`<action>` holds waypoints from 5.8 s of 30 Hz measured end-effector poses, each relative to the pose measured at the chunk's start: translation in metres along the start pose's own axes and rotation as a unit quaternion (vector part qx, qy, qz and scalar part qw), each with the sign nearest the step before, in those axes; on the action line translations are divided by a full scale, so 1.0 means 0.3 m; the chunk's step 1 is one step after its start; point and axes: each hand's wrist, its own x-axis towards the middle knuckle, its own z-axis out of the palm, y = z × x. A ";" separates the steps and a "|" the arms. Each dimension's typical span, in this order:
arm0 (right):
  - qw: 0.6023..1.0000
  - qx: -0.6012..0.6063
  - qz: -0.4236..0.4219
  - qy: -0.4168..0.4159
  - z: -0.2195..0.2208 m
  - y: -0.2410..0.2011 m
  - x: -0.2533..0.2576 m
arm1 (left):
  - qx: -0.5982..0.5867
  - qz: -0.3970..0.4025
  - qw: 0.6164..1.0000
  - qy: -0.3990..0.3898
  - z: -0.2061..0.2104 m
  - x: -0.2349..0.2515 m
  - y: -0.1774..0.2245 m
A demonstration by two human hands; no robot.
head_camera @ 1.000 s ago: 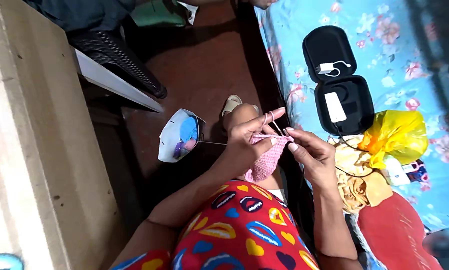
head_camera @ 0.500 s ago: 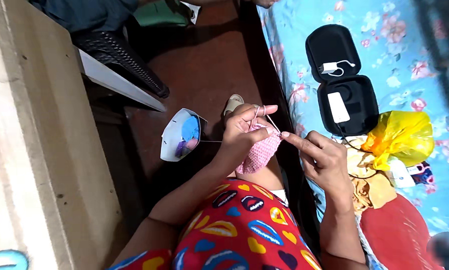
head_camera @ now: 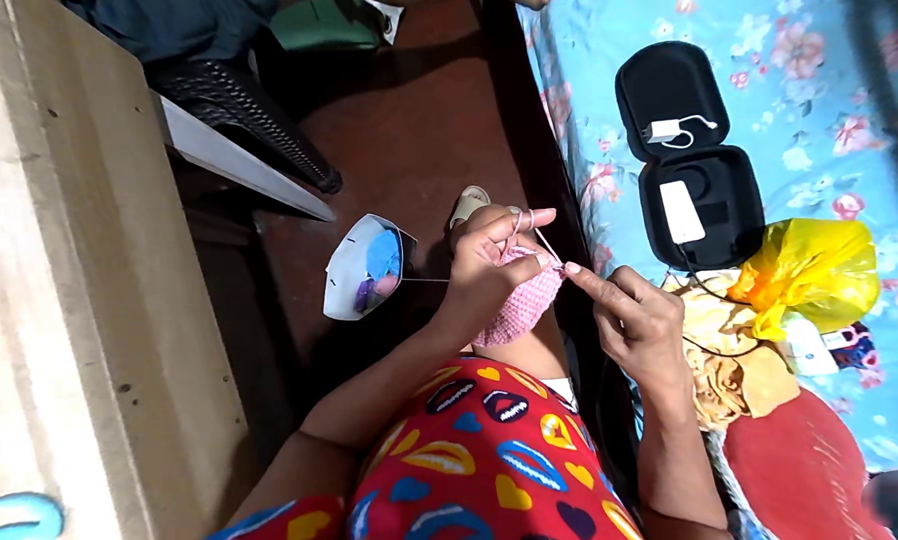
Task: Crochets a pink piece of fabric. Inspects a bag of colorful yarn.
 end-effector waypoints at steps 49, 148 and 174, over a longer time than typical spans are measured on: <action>0.998 0.010 -0.052 0.045 0.005 -0.012 -0.020 | -0.138 -0.112 0.972 -0.152 -0.070 -0.007 0.013; 0.994 0.070 0.025 0.080 0.038 -0.076 -0.010 | 0.165 0.248 0.953 -0.047 -0.020 -0.061 -0.040; 0.990 0.133 -0.020 0.045 0.001 -0.011 -0.011 | -0.105 -0.082 0.984 -0.121 -0.070 -0.033 0.040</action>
